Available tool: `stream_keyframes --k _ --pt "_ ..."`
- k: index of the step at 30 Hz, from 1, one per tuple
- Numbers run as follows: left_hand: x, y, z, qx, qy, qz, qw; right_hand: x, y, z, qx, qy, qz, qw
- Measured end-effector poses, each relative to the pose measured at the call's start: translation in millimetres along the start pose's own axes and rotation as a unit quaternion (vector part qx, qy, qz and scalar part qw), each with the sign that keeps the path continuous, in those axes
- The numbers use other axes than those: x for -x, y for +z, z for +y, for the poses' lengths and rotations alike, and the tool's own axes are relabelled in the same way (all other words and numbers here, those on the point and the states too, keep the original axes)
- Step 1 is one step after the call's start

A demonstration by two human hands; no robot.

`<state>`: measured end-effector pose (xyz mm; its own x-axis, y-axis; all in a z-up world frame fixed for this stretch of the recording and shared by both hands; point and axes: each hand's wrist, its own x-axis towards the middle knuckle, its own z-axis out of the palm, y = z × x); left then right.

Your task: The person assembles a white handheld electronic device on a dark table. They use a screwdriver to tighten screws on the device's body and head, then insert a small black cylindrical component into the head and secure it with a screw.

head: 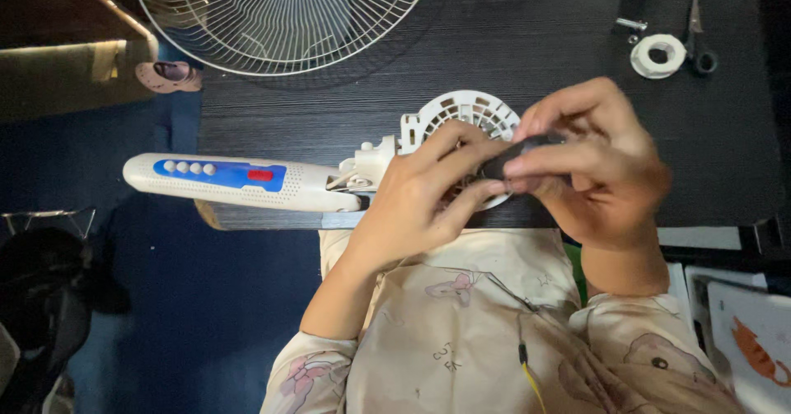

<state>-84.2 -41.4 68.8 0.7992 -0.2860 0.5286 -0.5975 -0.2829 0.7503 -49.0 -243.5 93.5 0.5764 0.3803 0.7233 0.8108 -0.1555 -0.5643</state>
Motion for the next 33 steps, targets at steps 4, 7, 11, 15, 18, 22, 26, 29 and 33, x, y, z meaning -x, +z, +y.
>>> stream_keyframes --k 4,7,11,15,18,22,26,29,33 --pt "-1 -1 1 0.081 -0.076 -0.034 0.993 2 -9 -6 -0.079 0.085 -0.002 0.993" --pt "-3 2 0 0.027 -0.015 -0.022 0.999 -1 -15 -7 -0.068 0.005 -0.036 0.997" --pt "-7 10 -1 -0.059 0.010 0.000 0.998 -2 -16 -11 -0.084 0.042 -0.036 0.995" --pt "-6 13 1 -0.088 0.015 0.031 0.996 -1 -11 -6 -0.055 -0.070 -0.059 0.994" --pt "-2 6 1 -0.045 -0.061 -0.038 0.996 3 -9 -2 -0.041 0.026 -0.038 0.998" --pt "0 3 0 0.023 -0.062 -0.003 0.998 5 -4 3 -0.066 0.045 -0.016 0.997" --pt "-2 5 2 -0.059 -0.011 0.040 0.997 6 2 3 -0.079 0.034 0.006 0.996" --pt "2 -1 5 -0.048 0.000 0.057 0.997 6 5 5 -0.085 0.024 0.025 0.996" --pt "13 -6 5 -0.150 -0.079 -0.009 0.985 7 4 10 -0.121 0.021 0.056 0.991"
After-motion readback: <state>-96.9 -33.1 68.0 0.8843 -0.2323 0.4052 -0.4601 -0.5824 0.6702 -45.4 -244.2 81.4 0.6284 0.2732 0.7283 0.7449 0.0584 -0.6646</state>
